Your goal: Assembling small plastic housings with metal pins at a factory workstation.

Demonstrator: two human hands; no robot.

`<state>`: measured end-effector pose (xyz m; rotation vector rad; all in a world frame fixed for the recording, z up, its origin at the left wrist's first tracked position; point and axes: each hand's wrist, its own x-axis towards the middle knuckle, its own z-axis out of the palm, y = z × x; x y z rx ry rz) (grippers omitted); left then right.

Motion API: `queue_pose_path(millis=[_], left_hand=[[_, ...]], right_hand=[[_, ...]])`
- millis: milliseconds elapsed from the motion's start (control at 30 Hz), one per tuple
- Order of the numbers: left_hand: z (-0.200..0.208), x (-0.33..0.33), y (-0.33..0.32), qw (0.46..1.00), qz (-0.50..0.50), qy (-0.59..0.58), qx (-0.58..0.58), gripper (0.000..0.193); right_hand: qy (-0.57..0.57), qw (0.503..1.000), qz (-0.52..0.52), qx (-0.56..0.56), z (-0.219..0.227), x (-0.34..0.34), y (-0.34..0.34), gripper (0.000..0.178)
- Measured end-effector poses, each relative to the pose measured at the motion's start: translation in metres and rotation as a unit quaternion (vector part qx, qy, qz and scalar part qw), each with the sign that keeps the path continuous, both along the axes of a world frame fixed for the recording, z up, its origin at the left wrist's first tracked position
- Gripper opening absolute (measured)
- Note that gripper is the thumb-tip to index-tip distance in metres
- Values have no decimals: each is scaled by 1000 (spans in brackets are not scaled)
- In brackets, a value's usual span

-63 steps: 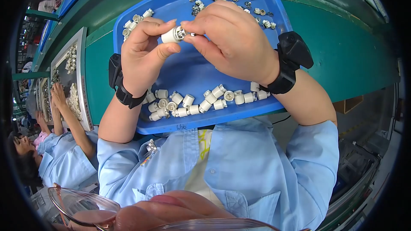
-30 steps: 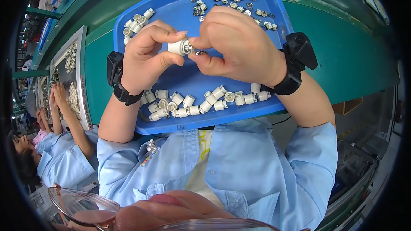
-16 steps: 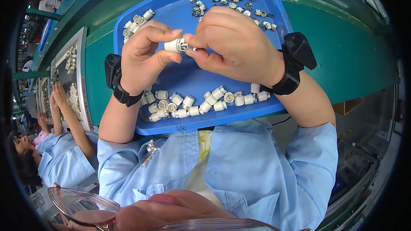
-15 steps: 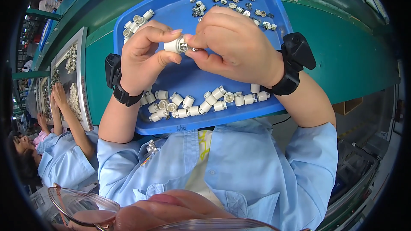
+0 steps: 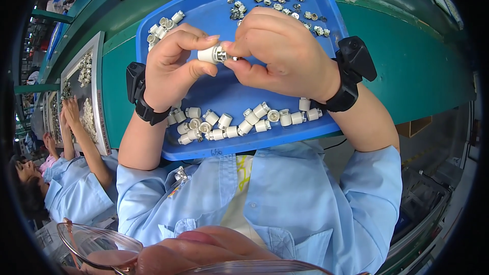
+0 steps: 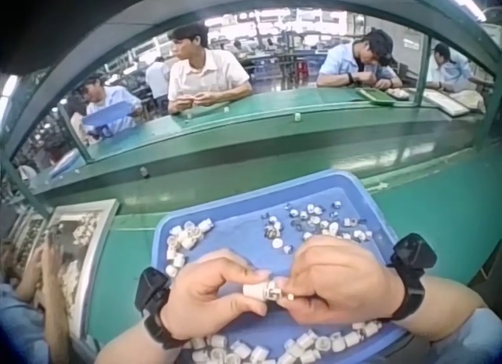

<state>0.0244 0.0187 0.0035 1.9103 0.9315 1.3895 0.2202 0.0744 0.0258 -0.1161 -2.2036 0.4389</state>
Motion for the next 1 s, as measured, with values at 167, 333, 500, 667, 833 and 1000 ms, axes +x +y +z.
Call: queue_pose_path(millis=[167, 333, 500, 667, 833, 1000], left_hand=[[-1, -1, 1, 1000, 4, 7, 8, 32], [-1, 0, 2, 1000, 0, 5, 8, 32], [1, 0, 2, 999, 12, 17, 26, 31], [0, -1, 2, 999, 15, 24, 32, 31], [1, -1, 2, 999, 22, 11, 27, 31], [1, -3, 2, 998, 52, 6, 24, 30]], right_hand=[[-3, 1000, -7, -6, -1, 0, 0, 24], [5, 1000, -6, -1, -3, 0, 0, 25], [-3, 1000, -14, 0, -1, -1, -2, 24], [-12, 1000, -14, 1, 0, 0, -1, 23], [6, 999, -33, -10, -2, -4, -3, 21], [-7, 994, -10, -110, -1, -3, 0, 16]])
